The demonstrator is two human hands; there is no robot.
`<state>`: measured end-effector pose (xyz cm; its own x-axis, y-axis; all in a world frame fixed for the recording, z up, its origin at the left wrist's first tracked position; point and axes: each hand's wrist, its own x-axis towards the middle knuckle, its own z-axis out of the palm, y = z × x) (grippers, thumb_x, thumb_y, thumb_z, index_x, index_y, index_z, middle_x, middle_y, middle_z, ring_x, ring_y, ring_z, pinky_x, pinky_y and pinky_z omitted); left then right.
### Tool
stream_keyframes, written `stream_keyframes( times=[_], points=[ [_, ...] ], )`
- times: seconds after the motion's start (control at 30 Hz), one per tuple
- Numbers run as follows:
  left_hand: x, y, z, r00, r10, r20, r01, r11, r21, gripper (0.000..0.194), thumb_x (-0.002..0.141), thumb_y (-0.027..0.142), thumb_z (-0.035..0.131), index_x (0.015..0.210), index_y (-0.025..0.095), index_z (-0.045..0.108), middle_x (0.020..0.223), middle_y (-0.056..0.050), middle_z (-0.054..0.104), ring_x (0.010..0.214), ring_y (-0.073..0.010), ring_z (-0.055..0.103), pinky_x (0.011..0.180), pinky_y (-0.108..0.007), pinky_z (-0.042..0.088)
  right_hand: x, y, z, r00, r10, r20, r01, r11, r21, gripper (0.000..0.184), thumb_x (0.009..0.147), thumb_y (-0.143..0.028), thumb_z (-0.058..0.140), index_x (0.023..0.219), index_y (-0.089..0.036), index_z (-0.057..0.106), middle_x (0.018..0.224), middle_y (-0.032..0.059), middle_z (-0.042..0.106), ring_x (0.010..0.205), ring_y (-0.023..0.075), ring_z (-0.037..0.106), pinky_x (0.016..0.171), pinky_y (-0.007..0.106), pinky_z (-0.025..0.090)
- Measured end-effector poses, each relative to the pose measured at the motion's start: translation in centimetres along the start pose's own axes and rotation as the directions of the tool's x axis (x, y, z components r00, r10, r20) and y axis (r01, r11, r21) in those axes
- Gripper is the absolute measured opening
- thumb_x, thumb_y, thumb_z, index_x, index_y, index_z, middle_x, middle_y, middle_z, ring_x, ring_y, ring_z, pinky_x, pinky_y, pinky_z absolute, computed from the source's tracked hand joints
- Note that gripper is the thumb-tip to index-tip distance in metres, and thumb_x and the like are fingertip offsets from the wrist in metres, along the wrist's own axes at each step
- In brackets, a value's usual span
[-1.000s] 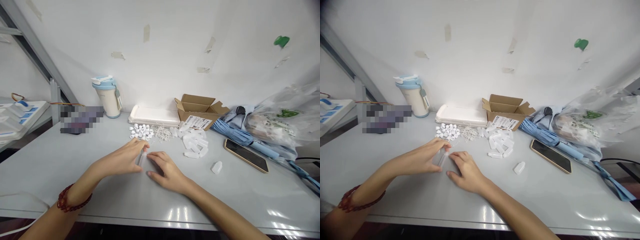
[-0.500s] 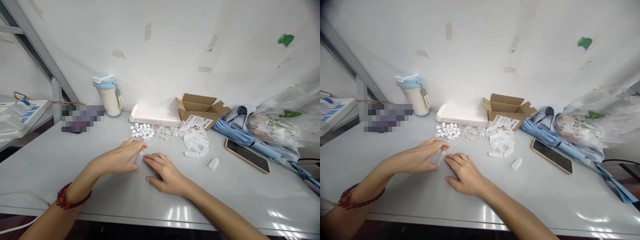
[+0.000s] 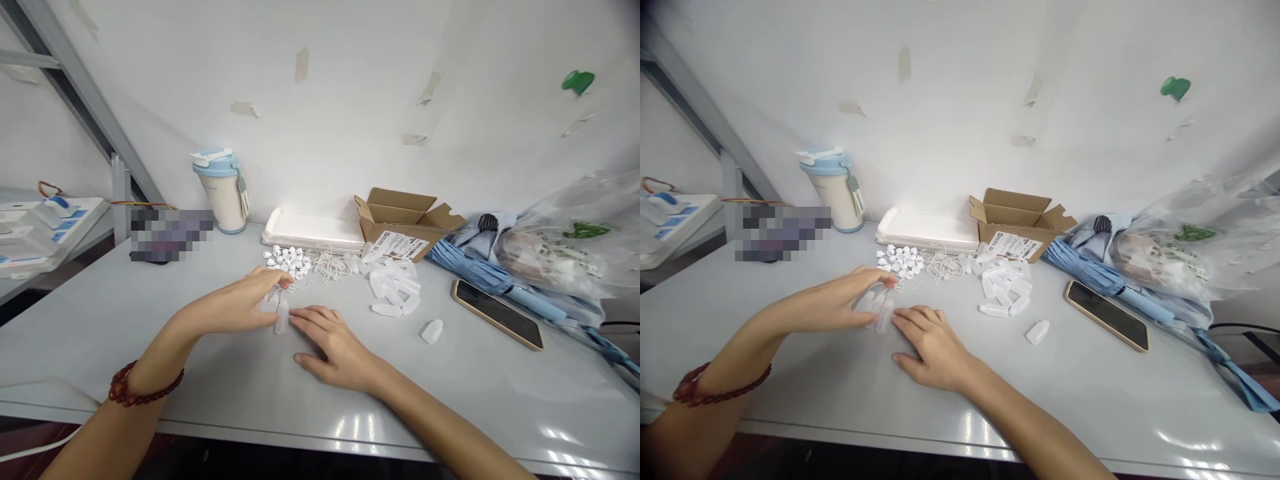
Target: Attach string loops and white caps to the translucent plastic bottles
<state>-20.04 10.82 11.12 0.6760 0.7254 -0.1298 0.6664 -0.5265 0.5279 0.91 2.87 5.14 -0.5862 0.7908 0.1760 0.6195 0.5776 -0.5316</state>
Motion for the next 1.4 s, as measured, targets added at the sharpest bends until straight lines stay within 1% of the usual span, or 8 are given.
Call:
stream_keyframes(
  times=[0.13, 0.27, 0.4, 0.53, 0.9, 1.17, 1.3, 1.4],
  points=[
    [0.8, -0.3, 0.0, 0.966, -0.082, -0.245, 0.084, 0.996, -0.001, 0.032, 0.078, 0.021, 0.041, 0.107, 0.018, 0.053, 0.114, -0.007, 0.059, 0.11, -0.0247, 0.052, 0.092, -0.036, 0.043, -0.1, 0.0, 0.0, 1.0, -0.009, -0.006, 0.009, 1.0, -0.015, 0.049, 0.085, -0.03, 0.056, 0.131, -0.019, 0.046, 0.137, 0.0098, 0.046, 0.124, 0.0254, 0.037, 0.1, 0.044, 0.034],
    [1.5, -0.5, 0.4, 0.95, -0.08, -0.302, 0.081, 0.997, -0.01, 0.026, 0.078, 0.021, 0.039, 0.098, 0.019, 0.056, 0.107, -0.005, 0.063, 0.105, -0.0251, 0.055, 0.087, -0.036, 0.045, -0.2, -0.1, -0.1, 1.0, -0.02, -0.008, 0.02, 0.999, -0.04, 0.042, 0.086, -0.029, 0.055, 0.127, -0.021, 0.051, 0.135, 0.0104, 0.047, 0.122, 0.0255, 0.038, 0.098, 0.044, 0.035],
    [1.5, -0.4, 0.6, 0.949, -0.053, -0.31, 0.053, 0.999, -0.007, 0.026, 0.078, 0.02, 0.04, 0.097, 0.02, 0.058, 0.106, -0.004, 0.064, 0.103, -0.0245, 0.056, 0.085, -0.034, 0.046, -0.4, -0.1, 0.0, 0.999, -0.049, -0.008, 0.048, 0.996, -0.075, 0.035, 0.087, -0.027, 0.053, 0.122, -0.025, 0.056, 0.134, 0.011, 0.045, 0.122, 0.0257, 0.039, 0.097, 0.045, 0.036],
    [1.4, -0.1, 0.5, 0.951, -0.076, -0.301, 0.073, 0.997, -0.021, 0.027, 0.078, 0.02, 0.04, 0.097, 0.02, 0.059, 0.106, -0.003, 0.065, 0.097, -0.0238, 0.058, 0.083, -0.034, 0.046, -0.5, -0.1, 0.3, 0.997, -0.079, -0.02, 0.076, 0.991, -0.112, 0.032, 0.089, -0.025, 0.05, 0.12, -0.027, 0.059, 0.134, 0.011, 0.044, 0.122, 0.0267, 0.038, 0.096, 0.045, 0.036],
    [2.0, -0.6, 1.1, 0.952, -0.044, -0.304, 0.04, 0.999, -0.02, 0.029, 0.079, 0.018, 0.038, 0.1, 0.02, 0.059, 0.106, -0.004, 0.064, 0.1, -0.0233, 0.056, 0.082, -0.034, 0.046, 0.0, -0.3, 0.4, 0.998, -0.063, -0.008, 0.061, 0.987, -0.148, 0.042, 0.088, -0.03, 0.052, 0.129, -0.023, 0.05, 0.132, 0.0125, 0.044, 0.117, 0.0273, 0.038, 0.094, 0.045, 0.037],
    [3.2, -0.3, 2.6, 0.947, 0.13, -0.292, -0.11, 0.99, 0.084, 0.036, 0.083, 0.015, 0.032, 0.103, 0.017, 0.062, 0.108, -0.007, 0.064, 0.11, -0.0236, 0.049, 0.096, -0.039, 0.041, 0.2, -0.4, 0.5, 0.996, -0.086, -0.009, 0.083, 0.984, -0.157, 0.041, 0.088, -0.029, 0.051, 0.129, -0.023, 0.049, 0.129, 0.0108, 0.047, 0.114, 0.0274, 0.038, 0.092, 0.045, 0.037],
    [3.8, 0.0, 3.2, 0.955, 0.231, -0.189, -0.194, 0.961, 0.196, 0.036, 0.085, 0.016, 0.033, 0.098, 0.018, 0.067, 0.116, -0.006, 0.062, 0.114, -0.0259, 0.043, 0.098, -0.042, 0.037, 0.2, -0.5, 0.5, 0.996, -0.084, -0.011, 0.081, 0.986, -0.146, 0.041, 0.089, -0.029, 0.05, 0.129, -0.022, 0.049, 0.128, 0.0105, 0.048, 0.112, 0.0269, 0.039, 0.091, 0.044, 0.037],
    [3.8, 0.2, 3.3, 0.959, 0.253, -0.127, -0.211, 0.938, 0.276, 0.037, 0.086, 0.016, 0.032, 0.094, 0.018, 0.068, 0.119, -0.006, 0.06, 0.113, -0.0268, 0.042, 0.098, -0.044, 0.035, 0.2, -0.5, 0.5, 0.997, -0.082, -0.01, 0.079, 0.987, -0.142, 0.041, 0.088, -0.029, 0.05, 0.129, -0.022, 0.049, 0.127, 0.0103, 0.048, 0.112, 0.0265, 0.04, 0.091, 0.043, 0.037]
  ],
)
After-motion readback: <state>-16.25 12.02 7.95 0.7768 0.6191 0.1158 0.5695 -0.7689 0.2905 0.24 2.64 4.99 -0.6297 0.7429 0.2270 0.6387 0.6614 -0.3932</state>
